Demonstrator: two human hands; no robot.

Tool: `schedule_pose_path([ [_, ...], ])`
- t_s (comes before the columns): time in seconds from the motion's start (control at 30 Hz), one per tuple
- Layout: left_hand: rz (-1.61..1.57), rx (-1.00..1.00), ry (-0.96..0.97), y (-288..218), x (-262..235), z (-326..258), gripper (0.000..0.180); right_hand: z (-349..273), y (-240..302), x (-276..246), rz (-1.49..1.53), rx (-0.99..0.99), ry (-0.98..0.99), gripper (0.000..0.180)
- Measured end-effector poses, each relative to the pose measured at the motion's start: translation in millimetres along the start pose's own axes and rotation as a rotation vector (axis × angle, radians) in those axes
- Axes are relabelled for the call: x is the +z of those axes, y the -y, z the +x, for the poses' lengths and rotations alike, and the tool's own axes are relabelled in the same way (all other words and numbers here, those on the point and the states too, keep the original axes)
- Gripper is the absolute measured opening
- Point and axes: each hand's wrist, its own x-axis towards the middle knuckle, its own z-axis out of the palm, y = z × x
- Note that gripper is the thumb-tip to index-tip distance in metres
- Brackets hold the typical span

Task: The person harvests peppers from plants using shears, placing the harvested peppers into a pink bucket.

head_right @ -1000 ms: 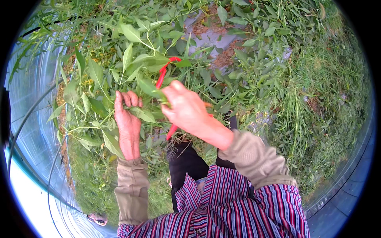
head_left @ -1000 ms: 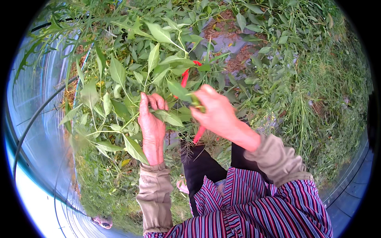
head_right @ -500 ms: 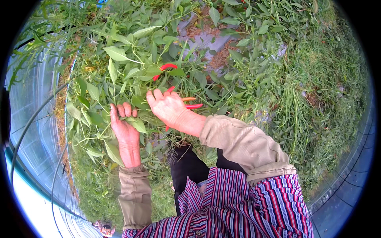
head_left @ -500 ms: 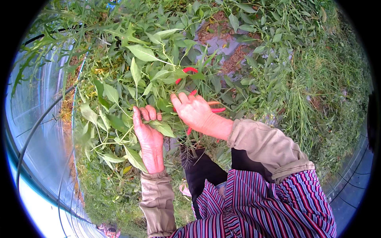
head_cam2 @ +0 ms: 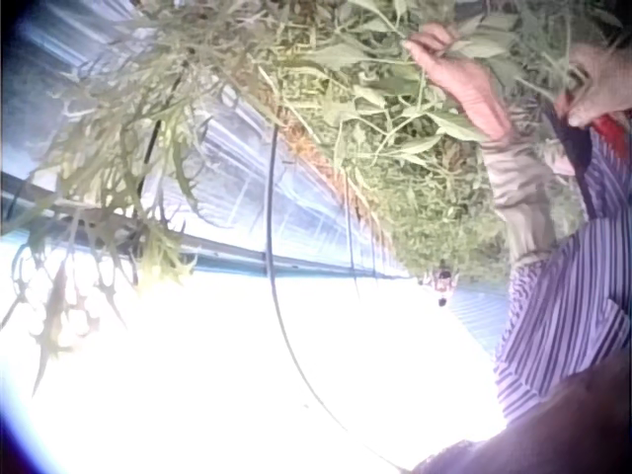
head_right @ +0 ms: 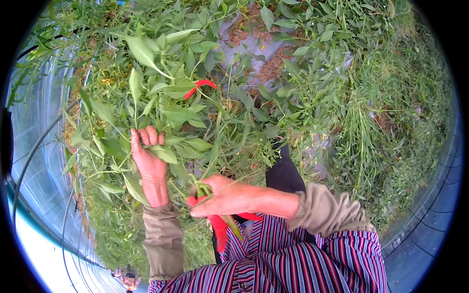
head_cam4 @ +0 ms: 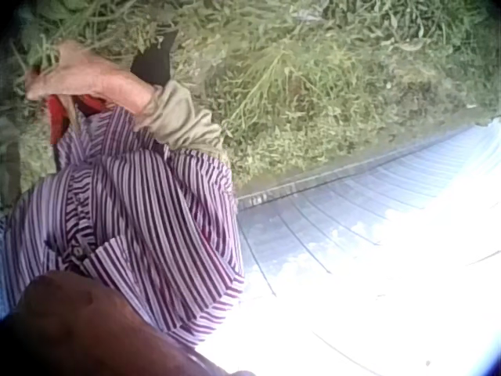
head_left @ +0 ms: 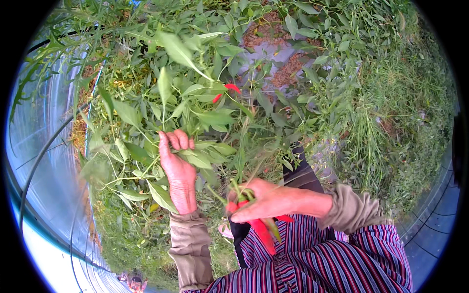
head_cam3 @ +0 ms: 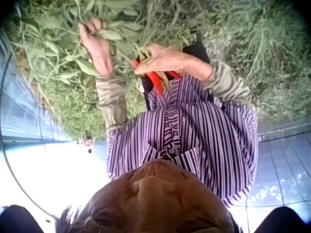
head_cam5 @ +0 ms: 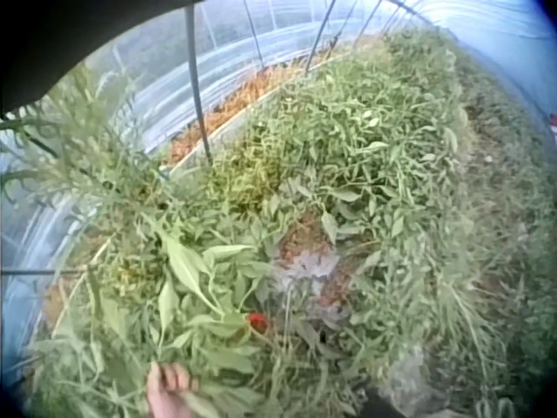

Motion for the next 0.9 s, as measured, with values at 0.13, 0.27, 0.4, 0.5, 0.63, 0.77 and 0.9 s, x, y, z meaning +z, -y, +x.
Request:
schedule_pose_path([
  [0.13, -0.084, 0.037, 0.013, -1.3, -1.4, 8.7, 0.039, -43.7, 27.0, -14.5, 0.125, -0.210, -0.004, 0.046],
  [0.27, -0.151, 0.033, 0.005, -7.0, -19.6, 15.9, 0.040, -54.5, 54.3, -23.6, -0.172, -0.385, -0.413, 0.027],
  [0.4, -0.205, 0.006, -0.046, -4.3, -8.0, 17.4, 0.042, 28.8, 45.2, -73.9, -0.859, -0.556, -0.898, 0.021],
  [0.5, -0.201, 0.006, -0.021, -3.1, -6.2, 16.3, 0.042, 95.9, 38.2, -102.7, -1.223, -0.703, -0.924, 0.021],
  [0.63, -0.194, -0.008, -0.031, 0.9, -6.5, 11.9, 0.043, 150.1, 39.7, -115.2, -1.487, -0.705, -0.952, 0.020],
  [0.77, -0.163, 0.002, -0.037, 0.6, -12.3, 7.0, 0.044, 160.4, 42.8, -113.4, -1.621, -0.434, -0.873, 0.019],
  [0.9, -0.125, -0.039, -0.026, 4.6, -15.0, -2.5, 0.043, 135.7, 37.8, -107.5, -1.562, -0.273, -0.769, 0.022],
])
